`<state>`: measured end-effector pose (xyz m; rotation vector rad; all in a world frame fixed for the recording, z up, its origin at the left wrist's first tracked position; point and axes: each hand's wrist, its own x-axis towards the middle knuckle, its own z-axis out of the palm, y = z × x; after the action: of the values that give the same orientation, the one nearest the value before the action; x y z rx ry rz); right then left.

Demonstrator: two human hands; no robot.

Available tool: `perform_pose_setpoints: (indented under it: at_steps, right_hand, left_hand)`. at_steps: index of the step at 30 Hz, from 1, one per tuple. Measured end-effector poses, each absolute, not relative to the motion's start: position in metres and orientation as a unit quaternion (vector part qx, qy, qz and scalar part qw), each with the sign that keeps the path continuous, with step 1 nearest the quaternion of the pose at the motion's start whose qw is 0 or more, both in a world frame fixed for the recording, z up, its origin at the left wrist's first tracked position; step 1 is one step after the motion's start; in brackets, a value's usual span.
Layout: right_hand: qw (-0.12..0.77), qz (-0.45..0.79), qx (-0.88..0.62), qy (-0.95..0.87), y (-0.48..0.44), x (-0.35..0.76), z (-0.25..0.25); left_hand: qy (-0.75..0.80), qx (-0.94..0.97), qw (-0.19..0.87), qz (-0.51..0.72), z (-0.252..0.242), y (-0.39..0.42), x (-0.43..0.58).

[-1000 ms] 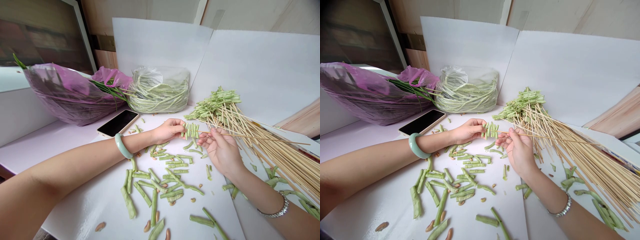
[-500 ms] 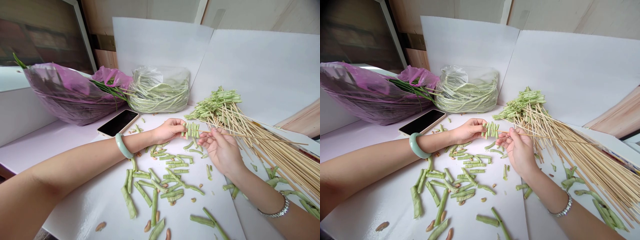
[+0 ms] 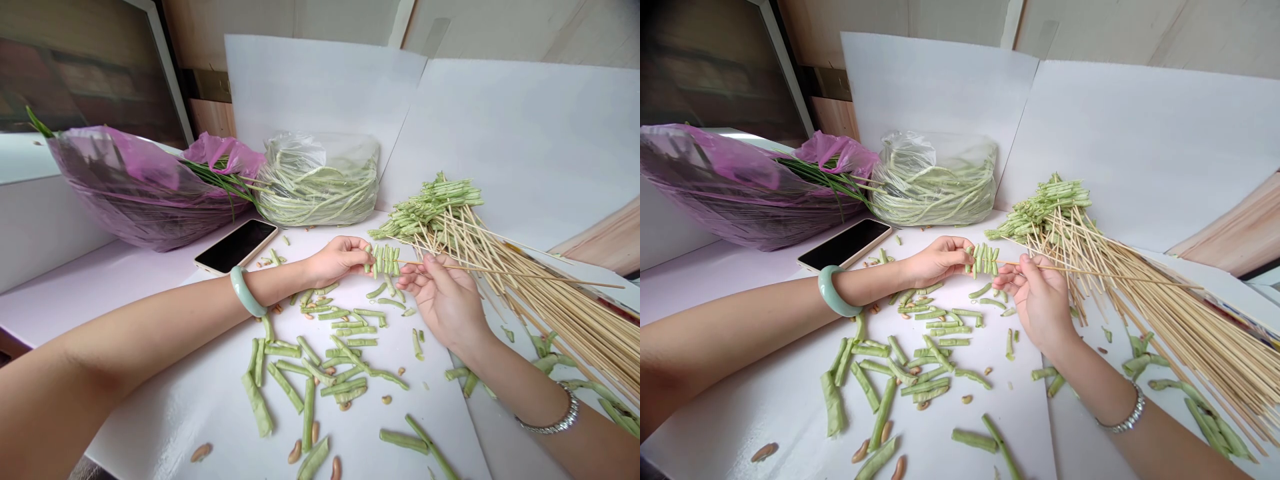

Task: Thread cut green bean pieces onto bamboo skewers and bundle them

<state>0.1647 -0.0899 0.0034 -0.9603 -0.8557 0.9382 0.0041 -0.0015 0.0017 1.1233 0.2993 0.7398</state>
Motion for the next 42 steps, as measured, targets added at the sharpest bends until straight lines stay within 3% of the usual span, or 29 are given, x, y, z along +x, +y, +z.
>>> perform_pose_setpoints:
  at_steps: [42]
  right_hand:
    - [0.692, 0.418, -0.442, -0.389, -0.0911, 0.1637, 0.0109]
  left_hand:
    - [0.112, 0.544, 0.758, 0.342, -0.0005, 0.004, 0.003]
